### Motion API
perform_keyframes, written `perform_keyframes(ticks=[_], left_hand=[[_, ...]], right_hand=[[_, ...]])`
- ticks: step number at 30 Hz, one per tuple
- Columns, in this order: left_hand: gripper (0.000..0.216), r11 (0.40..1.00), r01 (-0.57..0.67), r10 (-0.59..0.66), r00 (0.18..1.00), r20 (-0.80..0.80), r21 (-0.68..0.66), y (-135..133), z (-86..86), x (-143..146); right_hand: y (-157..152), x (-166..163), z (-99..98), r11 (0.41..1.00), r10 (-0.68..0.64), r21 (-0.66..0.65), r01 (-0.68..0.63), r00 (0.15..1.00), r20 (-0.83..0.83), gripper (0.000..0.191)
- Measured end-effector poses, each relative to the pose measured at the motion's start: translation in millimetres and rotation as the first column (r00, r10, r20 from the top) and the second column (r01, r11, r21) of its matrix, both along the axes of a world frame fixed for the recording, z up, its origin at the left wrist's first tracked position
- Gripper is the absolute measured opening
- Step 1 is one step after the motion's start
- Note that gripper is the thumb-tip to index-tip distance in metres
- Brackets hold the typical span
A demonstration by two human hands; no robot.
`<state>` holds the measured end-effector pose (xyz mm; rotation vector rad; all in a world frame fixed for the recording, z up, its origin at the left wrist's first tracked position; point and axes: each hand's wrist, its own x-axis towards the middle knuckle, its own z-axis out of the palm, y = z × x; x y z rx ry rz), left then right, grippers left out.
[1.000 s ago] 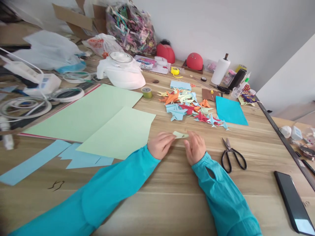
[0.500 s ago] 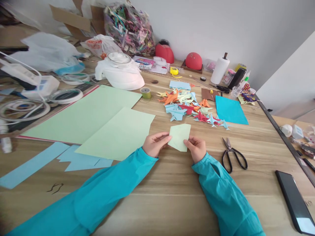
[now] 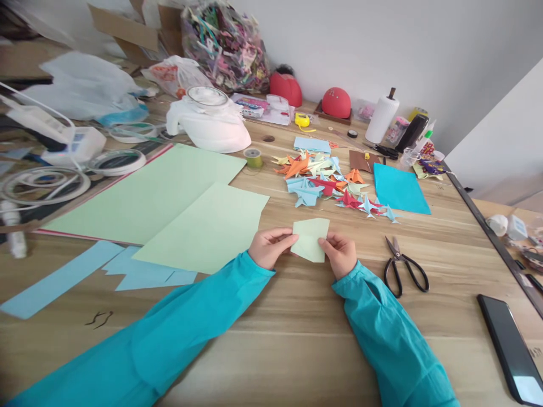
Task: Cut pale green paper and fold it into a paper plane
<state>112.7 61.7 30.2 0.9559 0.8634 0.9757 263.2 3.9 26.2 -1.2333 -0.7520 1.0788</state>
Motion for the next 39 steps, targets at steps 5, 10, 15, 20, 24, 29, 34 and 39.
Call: perform_keyframes(ticks=[5,10,15,20,24,29,34,39], left_hand=[[0.034,0.999,0.047,-0.046,0.998,-0.035,0.028,1.2,0.7,-0.6],[0.031,0.996,0.047,-0.040,0.995,-0.088,0.079,2.0,1.7,-1.2],[0.031,0.995,0.066,-0.056,0.991,-0.118,0.079,1.1,5.4,-1.7],[0.034,0.994,0.091,-0.083,0.989,-0.126,0.064,1.5,4.4,-2.2],[0.034,0.980,0.152,-0.130,0.978,-0.164,0.131,3.2,0.9,-2.4],[0.035,0.977,0.158,-0.126,0.970,-0.207,0.145,4.5,0.2,-3.8],[0.034,0.981,0.160,-0.136,0.970,-0.200,0.109,4.3,4.1,-3.8],[0.037,0.983,0.185,-0.185,0.978,-0.094,0.000,3.9,3.2,-2.6]], right_hand=[[-0.5,2.4,-2.9,1.000,0.028,0.010,-0.028,0.999,0.023,0.031],[-0.2,3.4,-4.6,1.000,0.004,-0.019,-0.003,0.997,0.081,0.032],[0.2,3.3,-2.5,0.998,0.031,-0.047,-0.028,0.998,0.051,0.034],[-0.4,2.3,0.3,0.999,0.027,-0.044,-0.025,0.998,0.052,0.033],[-0.9,1.9,2.3,0.998,0.046,-0.039,-0.043,0.997,0.065,0.032],[-1.2,2.4,3.2,0.995,0.097,-0.009,-0.097,0.995,0.017,0.031],[-1.3,2.4,1.4,0.995,0.102,-0.009,-0.102,0.995,-0.025,0.030],[-1.3,3.4,-1.5,0.996,0.082,-0.021,-0.083,0.995,-0.054,0.030]])
